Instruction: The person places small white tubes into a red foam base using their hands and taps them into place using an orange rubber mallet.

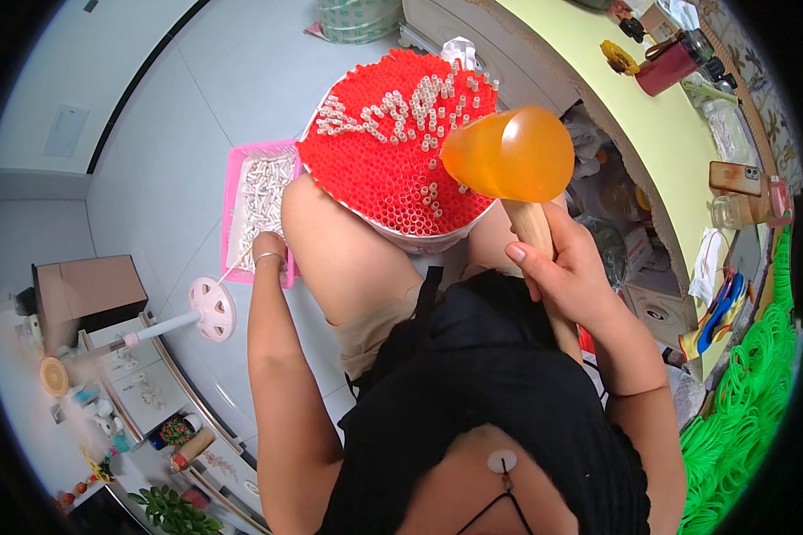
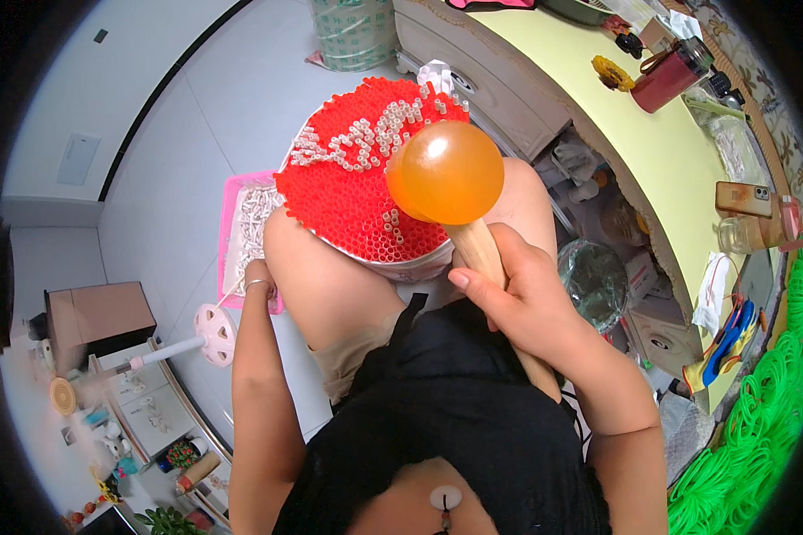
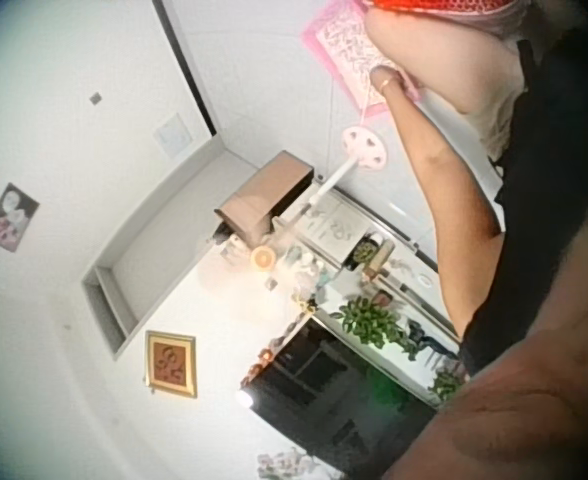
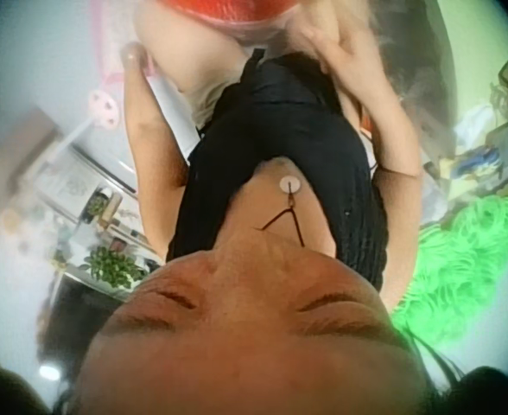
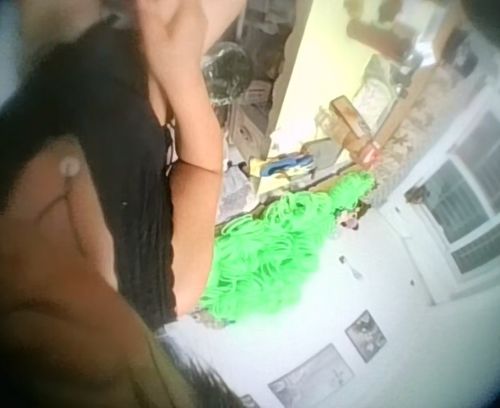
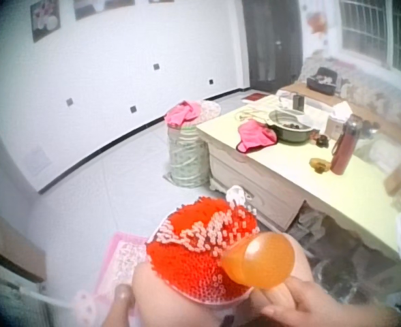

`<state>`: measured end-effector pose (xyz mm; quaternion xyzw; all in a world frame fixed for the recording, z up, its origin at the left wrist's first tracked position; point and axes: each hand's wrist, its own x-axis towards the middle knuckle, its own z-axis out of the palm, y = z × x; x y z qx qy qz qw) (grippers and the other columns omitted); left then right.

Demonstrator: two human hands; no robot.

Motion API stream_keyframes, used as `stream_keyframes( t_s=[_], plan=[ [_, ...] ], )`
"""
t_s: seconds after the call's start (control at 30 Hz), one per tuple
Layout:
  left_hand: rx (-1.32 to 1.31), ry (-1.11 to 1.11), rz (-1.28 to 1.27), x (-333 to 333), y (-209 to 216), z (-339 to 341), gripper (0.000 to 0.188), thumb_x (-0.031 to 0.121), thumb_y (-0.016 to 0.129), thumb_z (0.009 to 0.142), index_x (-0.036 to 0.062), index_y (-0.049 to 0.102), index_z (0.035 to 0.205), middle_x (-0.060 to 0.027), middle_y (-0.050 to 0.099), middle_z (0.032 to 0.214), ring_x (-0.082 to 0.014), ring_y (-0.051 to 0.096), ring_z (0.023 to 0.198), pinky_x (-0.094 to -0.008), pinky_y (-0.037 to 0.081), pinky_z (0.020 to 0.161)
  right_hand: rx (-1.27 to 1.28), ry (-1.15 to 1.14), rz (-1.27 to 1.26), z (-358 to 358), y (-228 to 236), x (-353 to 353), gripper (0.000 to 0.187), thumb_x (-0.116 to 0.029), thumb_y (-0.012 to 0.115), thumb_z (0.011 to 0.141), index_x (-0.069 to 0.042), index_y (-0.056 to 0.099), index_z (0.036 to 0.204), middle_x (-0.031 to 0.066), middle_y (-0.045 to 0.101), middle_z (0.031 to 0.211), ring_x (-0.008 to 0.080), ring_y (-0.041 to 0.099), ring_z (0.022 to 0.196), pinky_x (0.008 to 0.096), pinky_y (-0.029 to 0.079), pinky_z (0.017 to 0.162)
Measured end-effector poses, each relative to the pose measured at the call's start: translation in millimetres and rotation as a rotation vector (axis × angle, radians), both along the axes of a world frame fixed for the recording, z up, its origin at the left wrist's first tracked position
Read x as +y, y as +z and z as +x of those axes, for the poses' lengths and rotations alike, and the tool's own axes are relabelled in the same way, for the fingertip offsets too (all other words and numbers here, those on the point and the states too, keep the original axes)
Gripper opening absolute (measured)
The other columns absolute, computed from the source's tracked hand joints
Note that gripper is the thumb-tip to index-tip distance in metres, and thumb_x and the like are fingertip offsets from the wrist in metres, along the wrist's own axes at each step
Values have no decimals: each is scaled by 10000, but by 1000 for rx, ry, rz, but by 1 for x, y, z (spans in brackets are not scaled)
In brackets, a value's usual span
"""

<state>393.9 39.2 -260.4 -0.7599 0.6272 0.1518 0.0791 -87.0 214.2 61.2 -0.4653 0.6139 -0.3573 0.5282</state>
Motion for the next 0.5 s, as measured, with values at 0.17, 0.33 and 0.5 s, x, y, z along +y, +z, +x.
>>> stream_keyframes(
  t_s=[0.17,0.33,0.5],
  plan=[
    [164,171,-464,0,55,12,132,134,665,766,45,732,837,-156,678,726,-294,668,690,-402,531,675,-55,51,64,-4,-13,1,328,-244,675,942,1,554,1124,22,584,746,71,522,499,228,425,465],
    [1293,159,-574,28,219,-165,175,-54,672,852,11,678,1015,-11,649,778,-55,576,623,-202,457,532,-108,6,103,-13,-24,4,324,-231,678,941,4,555,1128,26,586,759,65,525,518,228,429,464],
    [1334,-186,-230,70,264,-246,102,-45,665,884,-2,657,976,-69,716,890,-38,532,581,-180,432,519,-161,58,104,-7,-24,0,317,-210,685,935,7,554,1126,39,599,766,74,542,538,238,445,466]
  ],
)
